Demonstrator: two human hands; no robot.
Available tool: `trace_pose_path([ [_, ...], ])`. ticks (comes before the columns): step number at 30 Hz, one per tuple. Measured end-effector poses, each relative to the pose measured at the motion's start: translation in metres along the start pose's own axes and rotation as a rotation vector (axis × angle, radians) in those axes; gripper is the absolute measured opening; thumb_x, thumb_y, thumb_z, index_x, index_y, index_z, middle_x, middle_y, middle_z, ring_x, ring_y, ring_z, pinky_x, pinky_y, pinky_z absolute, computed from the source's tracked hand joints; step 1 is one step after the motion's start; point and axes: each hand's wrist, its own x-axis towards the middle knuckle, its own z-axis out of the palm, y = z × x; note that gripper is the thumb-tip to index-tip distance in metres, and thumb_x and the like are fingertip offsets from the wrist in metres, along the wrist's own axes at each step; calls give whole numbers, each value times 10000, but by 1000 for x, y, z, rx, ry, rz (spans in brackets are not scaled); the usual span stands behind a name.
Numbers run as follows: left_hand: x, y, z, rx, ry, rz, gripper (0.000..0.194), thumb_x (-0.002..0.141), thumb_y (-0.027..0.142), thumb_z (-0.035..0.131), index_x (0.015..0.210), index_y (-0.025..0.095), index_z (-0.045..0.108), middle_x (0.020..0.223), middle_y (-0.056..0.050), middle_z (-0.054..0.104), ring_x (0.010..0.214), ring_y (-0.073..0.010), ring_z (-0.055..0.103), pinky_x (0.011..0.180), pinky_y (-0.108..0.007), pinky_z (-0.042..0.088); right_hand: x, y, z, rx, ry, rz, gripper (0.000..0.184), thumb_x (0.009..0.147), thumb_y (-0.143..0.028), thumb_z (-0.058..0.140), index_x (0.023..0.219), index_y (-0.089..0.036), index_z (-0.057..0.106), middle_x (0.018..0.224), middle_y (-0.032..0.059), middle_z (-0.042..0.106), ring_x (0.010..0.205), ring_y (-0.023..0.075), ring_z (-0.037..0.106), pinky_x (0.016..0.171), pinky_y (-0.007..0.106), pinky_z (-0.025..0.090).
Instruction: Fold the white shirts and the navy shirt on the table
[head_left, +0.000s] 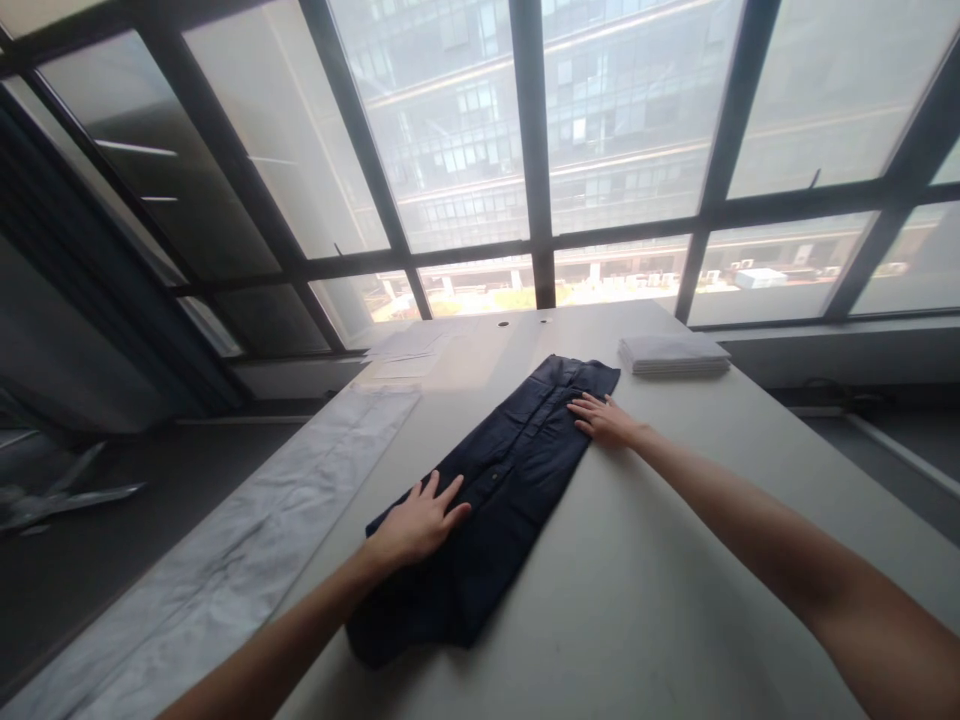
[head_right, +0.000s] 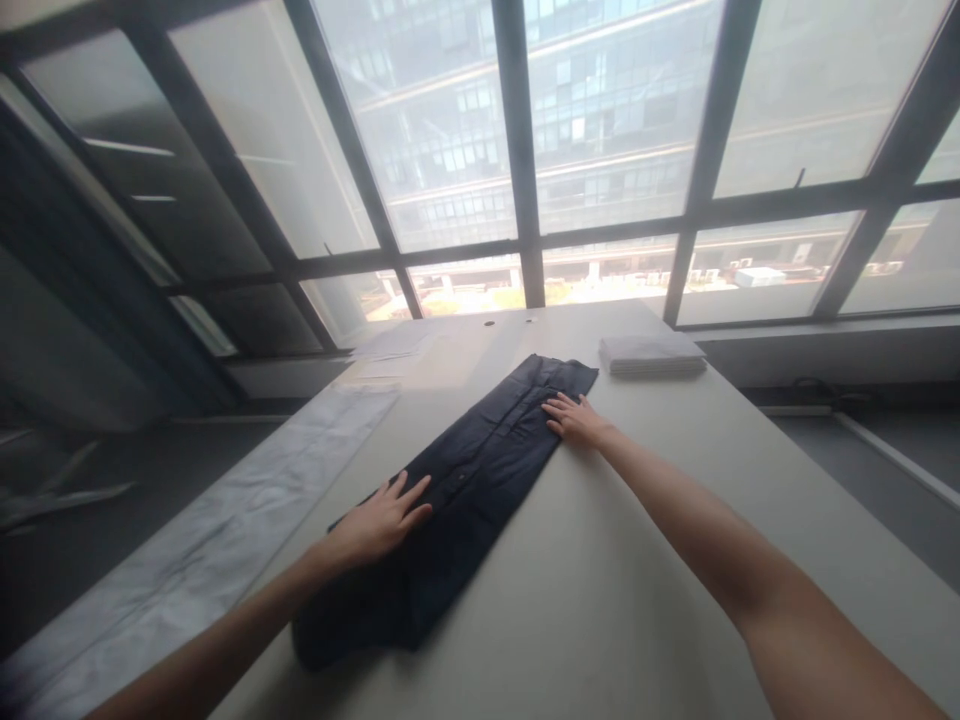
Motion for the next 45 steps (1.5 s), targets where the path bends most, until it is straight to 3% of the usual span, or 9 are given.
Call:
trace_pose_path([
  [4,-7,39,-22,-30,-42,25,648,985,660,360,1498,288,496,1390,-145,623,1304,-377,560,1023,-493,469,2,3,-7,-70,128,103,489,1019,-296,376,1486,-185,470,1619,135,354,1523,299,208,1190,625,118],
  [8,26,53,-21,-53,176,196,561,1041,499,356,1540,252,422,1529,-98,498,1408,-294,458,1165,-450,337,-8,-54,6,3,320,319,459,1004,-267,365,1392,-119,560,1568,211,403,1469,311,316,1170,518,249],
  [11,56,49,-7,-74,161,415,567,1044,490,388,1581,315,327,1652,-14,294,1536,-252,205,1248,-466,151,-21,-108,28,95,223,334,595,1011,-418,366,1519,-113,419,1617,229,306,1484,373,268,1158,566,238],
  [15,72,47,9,-81,150,363,594,1045,538,358,1599,343,265,1672,0,226,1550,-263,138,1246,-518,111,-25,-139,44,149,69,357,824,976,-673,315,1617,-167,213,1668,232,137,1527,440,63,1143,699,69],
  [25,72,106,17,-94,166,4,680,1010,583,320,1582,217,340,1660,-127,246,1513,-451,153,1151,-716,154,4,-81,13,64,24,-58,676,1000,-608,361,1549,-215,401,1649,165,271,1529,355,172,1188,561,158],
  [30,101,104,5,-71,324,62,592,1034,454,312,1563,193,365,1647,-117,289,1534,-332,174,1220,-570,139,-3,-110,10,32,251,57,491,990,-507,466,1346,-195,597,1356,160,583,1286,302,487,1070,423,355],
  [36,114,95,17,-95,256,97,591,1032,498,319,1555,233,390,1643,-82,308,1526,-305,221,1223,-541,166,2,-130,9,71,223,190,360,966,-330,494,1269,-174,610,1222,162,642,1155,299,567,956,384,420],
  [41,113,95,18,-99,277,89,575,1031,489,327,1547,248,404,1637,-70,324,1520,-292,238,1223,-531,170,4,-105,-3,217,279,207,498,914,-166,462,1411,-190,499,1248,121,685,1105,245,642,912,315,441],
  [45,112,95,17,-107,272,92,584,1028,492,329,1547,237,405,1639,-73,320,1522,-296,231,1224,-528,170,-10,-51,-11,348,395,363,488,881,-190,500,1367,-192,542,979,84,747,908,241,693,804,312,466],
])
